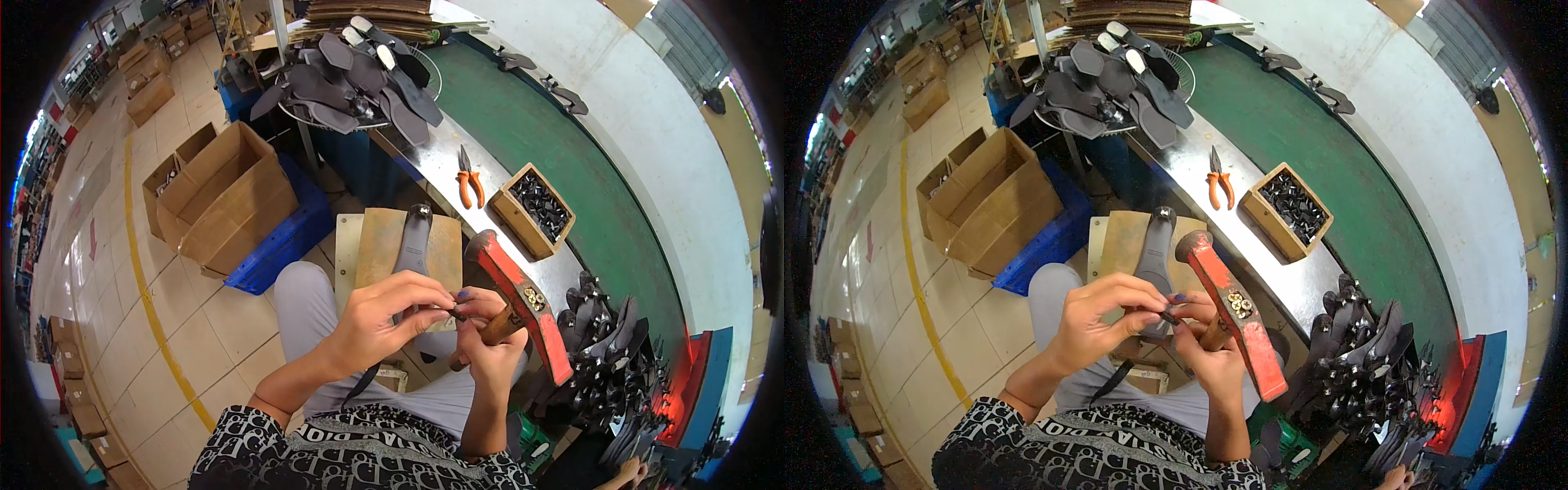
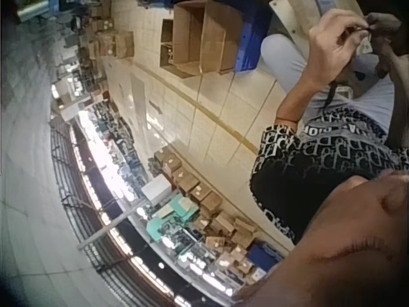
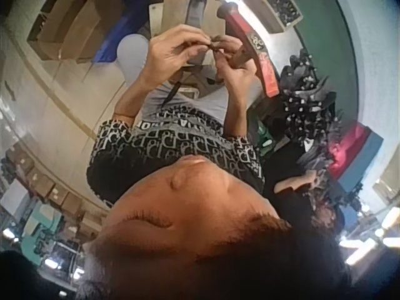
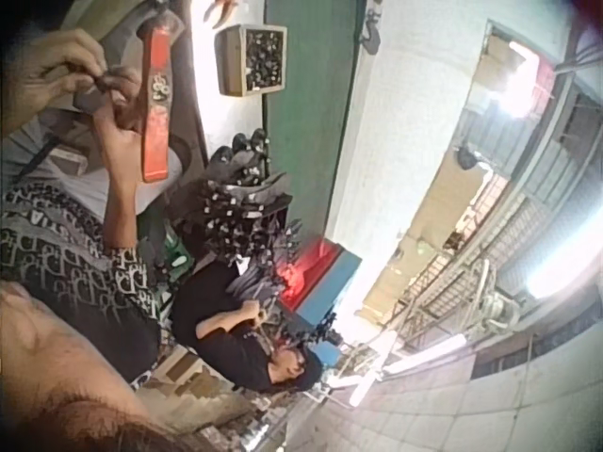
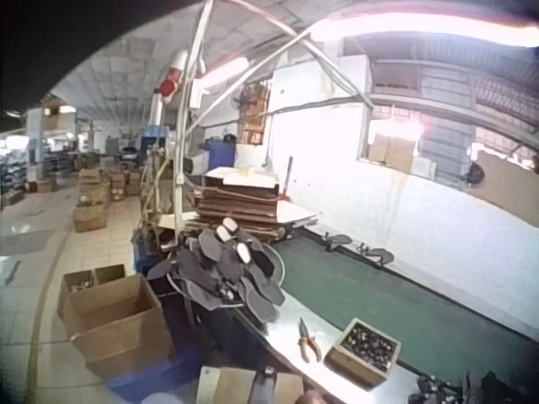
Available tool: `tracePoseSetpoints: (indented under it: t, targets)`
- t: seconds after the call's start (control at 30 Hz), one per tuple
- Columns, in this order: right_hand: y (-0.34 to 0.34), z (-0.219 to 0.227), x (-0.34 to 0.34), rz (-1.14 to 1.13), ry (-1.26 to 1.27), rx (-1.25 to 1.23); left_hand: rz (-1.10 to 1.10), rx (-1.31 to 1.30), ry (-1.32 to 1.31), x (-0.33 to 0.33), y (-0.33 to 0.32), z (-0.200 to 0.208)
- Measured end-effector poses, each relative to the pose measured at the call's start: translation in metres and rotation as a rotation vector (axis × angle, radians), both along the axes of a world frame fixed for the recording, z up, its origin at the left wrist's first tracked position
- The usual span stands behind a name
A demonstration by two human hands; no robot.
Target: Assembling sandals by pinning and hammering the upper to the sole.
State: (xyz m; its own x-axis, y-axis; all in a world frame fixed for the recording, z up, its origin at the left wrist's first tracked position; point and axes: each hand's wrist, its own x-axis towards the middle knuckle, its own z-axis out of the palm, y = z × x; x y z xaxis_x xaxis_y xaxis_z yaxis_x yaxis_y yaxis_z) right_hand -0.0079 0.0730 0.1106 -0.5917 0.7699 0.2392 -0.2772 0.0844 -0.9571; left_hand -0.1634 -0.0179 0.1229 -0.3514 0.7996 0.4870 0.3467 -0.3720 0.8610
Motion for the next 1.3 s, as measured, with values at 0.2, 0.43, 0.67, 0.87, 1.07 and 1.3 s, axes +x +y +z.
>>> tracePoseSetpoints:
  t: [0.2,0.43,0.67,0.87,1.07,1.3]
  targets:
    - [0.012,-0.021,0.01,0.059,-0.083,-0.216,-0.039,-0.011,0.01,-0.009,0.011,-0.017]
    - [0.069,-0.038,-0.034,-0.018,-0.192,0.023,0.522,0.049,0.169,-0.053,0.099,-0.086]
    - [0.123,-0.056,-0.085,0.058,-0.15,0.289,0.292,-0.216,0.525,-0.082,0.106,-0.125]
    - [0.108,-0.048,-0.091,0.137,-0.344,0.14,0.394,-0.194,0.387,-0.071,0.086,-0.138]
    - [0.109,-0.045,-0.096,0.157,-0.423,0.189,0.403,-0.164,0.369,-0.07,0.087,-0.138]
    - [0.123,-0.072,-0.092,0.203,-0.388,0.242,0.378,-0.214,0.343,-0.07,0.087,-0.141]
